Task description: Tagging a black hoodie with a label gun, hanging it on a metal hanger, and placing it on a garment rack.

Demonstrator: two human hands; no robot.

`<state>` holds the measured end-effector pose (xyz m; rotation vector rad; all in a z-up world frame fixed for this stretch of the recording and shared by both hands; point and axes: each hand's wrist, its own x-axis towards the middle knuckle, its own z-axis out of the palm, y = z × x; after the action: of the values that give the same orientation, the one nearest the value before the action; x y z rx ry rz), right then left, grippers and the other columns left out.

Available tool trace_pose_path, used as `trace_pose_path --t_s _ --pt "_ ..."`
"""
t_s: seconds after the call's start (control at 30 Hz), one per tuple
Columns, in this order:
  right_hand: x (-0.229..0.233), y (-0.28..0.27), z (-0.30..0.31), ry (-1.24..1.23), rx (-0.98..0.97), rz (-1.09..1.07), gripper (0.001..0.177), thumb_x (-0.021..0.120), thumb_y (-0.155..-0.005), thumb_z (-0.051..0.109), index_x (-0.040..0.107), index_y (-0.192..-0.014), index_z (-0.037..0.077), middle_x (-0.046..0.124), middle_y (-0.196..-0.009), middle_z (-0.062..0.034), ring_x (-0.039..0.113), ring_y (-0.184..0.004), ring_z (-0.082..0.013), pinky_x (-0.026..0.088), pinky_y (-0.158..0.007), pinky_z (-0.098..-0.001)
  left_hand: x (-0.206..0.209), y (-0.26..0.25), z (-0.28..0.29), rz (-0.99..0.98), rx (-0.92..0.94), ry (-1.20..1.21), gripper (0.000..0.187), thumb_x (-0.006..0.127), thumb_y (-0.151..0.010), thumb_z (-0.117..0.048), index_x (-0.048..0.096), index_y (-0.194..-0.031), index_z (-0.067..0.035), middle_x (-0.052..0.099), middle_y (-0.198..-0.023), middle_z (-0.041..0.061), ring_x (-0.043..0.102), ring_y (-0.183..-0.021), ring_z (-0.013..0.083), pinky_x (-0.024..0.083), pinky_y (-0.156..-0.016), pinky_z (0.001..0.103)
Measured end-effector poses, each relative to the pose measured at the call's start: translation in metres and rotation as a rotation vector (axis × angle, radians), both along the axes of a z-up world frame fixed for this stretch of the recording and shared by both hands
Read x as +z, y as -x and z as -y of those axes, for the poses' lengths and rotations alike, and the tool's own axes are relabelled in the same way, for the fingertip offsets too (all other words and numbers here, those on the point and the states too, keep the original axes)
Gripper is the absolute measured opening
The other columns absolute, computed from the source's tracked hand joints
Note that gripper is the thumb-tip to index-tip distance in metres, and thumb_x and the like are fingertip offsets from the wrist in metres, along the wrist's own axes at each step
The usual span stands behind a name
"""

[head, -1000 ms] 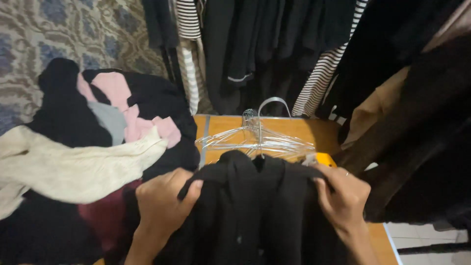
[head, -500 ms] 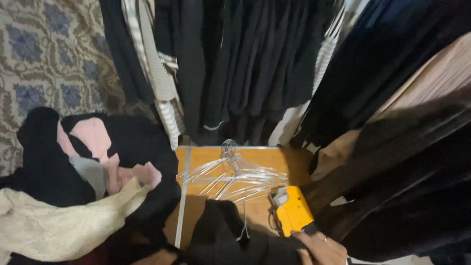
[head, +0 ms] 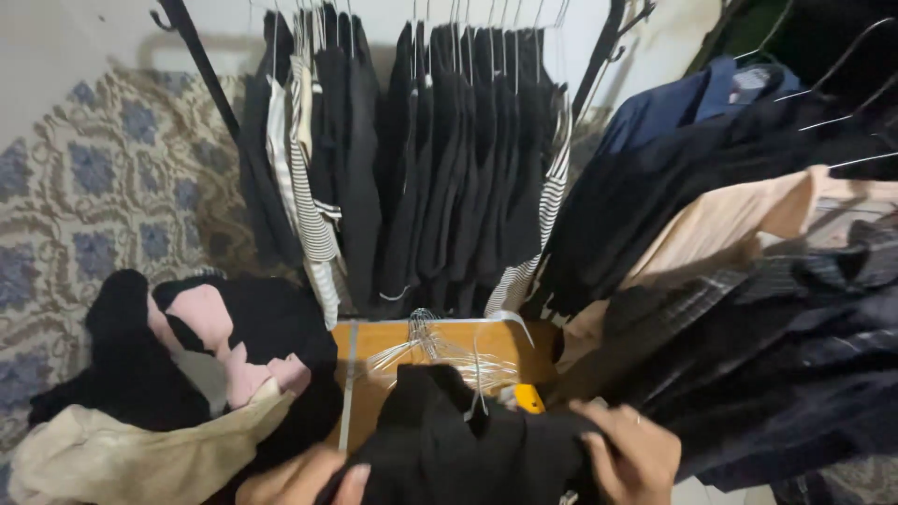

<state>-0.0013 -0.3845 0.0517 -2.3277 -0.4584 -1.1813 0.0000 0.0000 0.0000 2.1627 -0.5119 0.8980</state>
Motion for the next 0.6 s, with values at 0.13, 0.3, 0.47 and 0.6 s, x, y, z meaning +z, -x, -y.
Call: trace_pose_path --t_s 0.13,0.3,0.47,0.6 --pt "0.060 -0.008 -0.013 -0.004 -0.002 0.015 0.023 0.074 -0.079 0.002 0.074 -0.102 0.007 0.073 -0.087 -0.0109 0.069 -0.071 -0.0225 0.052 -0.065 -0.0303 0.093 -0.021 0.019 -0.162 0.102 0.032 0.018 0.080 -0.074 -0.028 0.071 -0.073 -0.012 0.070 -0.061 0.010 0.070 -0.056 0.0272 0.052 -0.055 0.040" --pt "0.124 -0.024 -0.019 -0.016 -0.025 0.042 0.017 0.076 -0.089 0.006 0.075 -0.106 0.005 0.075 -0.098 -0.0127 0.074 -0.086 -0.0254 0.056 -0.079 -0.0323 0.166 -0.039 0.023 0.024 0.048 0.043 0.022 0.075 -0.088 -0.028 0.071 -0.086 -0.007 0.072 -0.077 0.016 0.070 -0.070 0.0363 0.052 -0.060 0.043" --pt "0.172 -0.045 -0.012 -0.054 -0.046 0.030 0.016 0.077 -0.096 0.009 0.076 -0.111 0.003 0.076 -0.104 -0.0144 0.076 -0.092 -0.0253 0.057 -0.082 -0.0315 0.212 -0.065 0.029 0.099 -0.001 0.086 0.027 0.073 -0.097 -0.031 0.073 -0.097 -0.004 0.070 -0.085 0.022 0.070 -0.079 0.0406 0.052 -0.067 0.044" --pt "0.212 -0.061 -0.002 0.036 0.006 0.180 0.016 0.079 -0.104 0.014 0.076 -0.115 0.004 0.077 -0.106 -0.0122 0.073 -0.096 -0.0255 0.056 -0.086 -0.0335 0.251 -0.061 0.041 0.185 0.006 0.143 0.029 0.073 -0.098 -0.032 0.071 -0.094 -0.003 0.068 -0.082 0.022 0.069 -0.080 0.0417 0.050 -0.063 0.044"
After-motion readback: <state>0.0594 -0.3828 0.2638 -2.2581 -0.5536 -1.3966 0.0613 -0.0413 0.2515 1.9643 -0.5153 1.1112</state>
